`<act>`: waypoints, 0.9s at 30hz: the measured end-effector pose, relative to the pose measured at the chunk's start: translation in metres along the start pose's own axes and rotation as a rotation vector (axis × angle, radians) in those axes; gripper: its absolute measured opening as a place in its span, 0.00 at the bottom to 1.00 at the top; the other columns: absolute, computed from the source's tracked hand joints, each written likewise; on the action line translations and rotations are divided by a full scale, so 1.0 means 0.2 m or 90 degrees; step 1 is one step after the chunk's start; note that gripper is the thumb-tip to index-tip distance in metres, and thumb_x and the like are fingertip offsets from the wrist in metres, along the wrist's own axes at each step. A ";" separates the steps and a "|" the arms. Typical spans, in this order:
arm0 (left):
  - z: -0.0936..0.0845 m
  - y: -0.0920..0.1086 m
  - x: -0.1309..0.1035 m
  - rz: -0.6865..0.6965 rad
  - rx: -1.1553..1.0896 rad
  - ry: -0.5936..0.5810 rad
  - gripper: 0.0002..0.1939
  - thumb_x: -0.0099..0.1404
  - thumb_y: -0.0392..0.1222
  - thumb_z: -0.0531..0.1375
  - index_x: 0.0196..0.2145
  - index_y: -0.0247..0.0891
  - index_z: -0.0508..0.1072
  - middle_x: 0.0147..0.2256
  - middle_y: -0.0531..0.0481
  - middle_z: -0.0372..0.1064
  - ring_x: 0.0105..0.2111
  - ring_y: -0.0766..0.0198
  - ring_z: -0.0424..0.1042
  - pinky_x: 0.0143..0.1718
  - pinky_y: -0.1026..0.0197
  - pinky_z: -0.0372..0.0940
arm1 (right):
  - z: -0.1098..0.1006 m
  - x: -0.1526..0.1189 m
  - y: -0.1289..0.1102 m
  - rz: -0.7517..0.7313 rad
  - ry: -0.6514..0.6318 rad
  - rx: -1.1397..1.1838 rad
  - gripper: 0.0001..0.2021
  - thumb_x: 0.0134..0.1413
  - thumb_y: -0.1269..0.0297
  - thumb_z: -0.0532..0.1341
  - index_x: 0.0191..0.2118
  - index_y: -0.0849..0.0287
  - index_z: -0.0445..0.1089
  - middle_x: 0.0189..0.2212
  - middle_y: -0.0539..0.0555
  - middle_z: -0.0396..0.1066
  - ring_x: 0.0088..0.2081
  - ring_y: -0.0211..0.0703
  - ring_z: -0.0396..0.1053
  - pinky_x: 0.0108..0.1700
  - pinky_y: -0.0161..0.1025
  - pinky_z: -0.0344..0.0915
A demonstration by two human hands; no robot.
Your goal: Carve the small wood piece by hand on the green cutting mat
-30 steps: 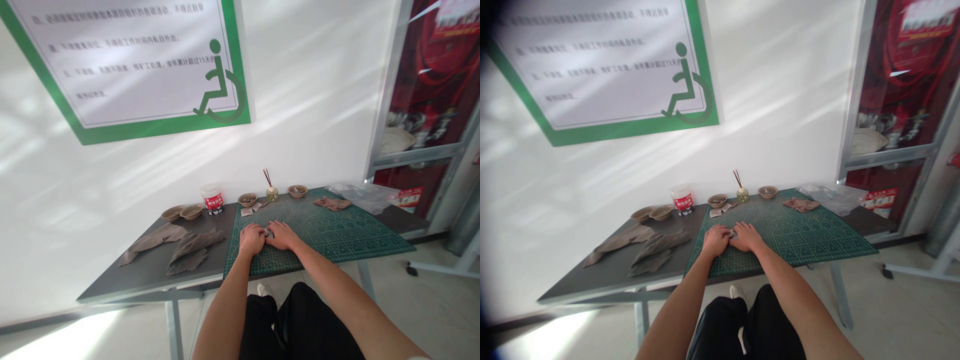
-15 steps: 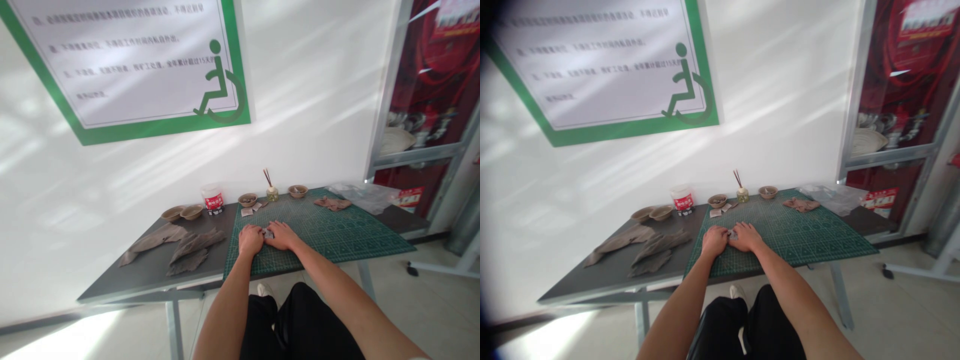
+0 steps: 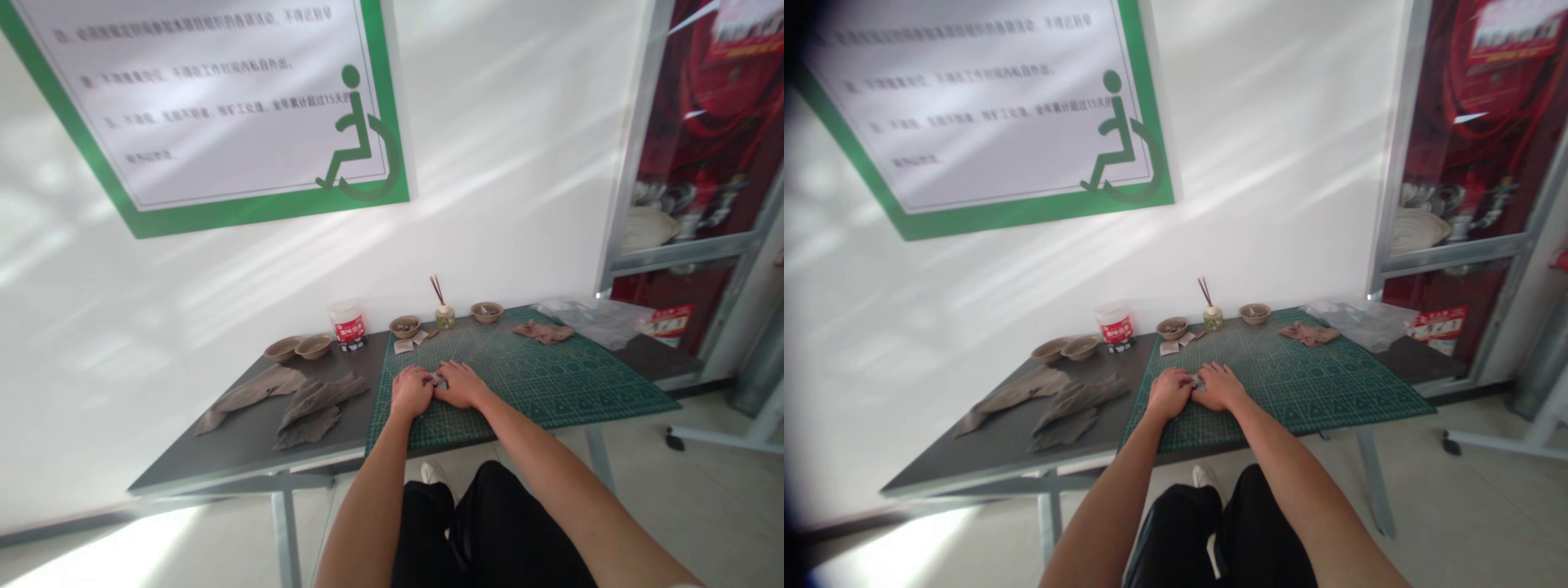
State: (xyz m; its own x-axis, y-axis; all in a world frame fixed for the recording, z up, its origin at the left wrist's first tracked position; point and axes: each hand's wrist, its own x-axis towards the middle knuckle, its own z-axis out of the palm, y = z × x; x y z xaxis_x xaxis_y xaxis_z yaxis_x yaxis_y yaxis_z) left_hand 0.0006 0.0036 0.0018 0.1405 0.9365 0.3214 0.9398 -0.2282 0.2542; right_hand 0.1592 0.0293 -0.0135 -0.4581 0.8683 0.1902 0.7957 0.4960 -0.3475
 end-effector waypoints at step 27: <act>0.01 -0.01 0.01 0.046 -0.015 0.009 0.14 0.61 0.43 0.52 0.37 0.48 0.77 0.45 0.54 0.71 0.51 0.62 0.61 0.57 0.60 0.51 | 0.00 0.00 0.00 0.000 0.007 -0.005 0.28 0.52 0.46 0.52 0.55 0.57 0.61 0.61 0.58 0.51 0.62 0.55 0.45 0.60 0.52 0.41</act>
State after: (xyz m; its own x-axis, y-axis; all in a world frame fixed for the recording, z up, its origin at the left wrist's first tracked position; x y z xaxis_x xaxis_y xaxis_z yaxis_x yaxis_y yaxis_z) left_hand -0.0010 0.0071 0.0009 0.2034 0.9137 0.3518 0.9200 -0.3013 0.2506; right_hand 0.1593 0.0288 -0.0133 -0.4545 0.8680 0.2002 0.7984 0.4966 -0.3405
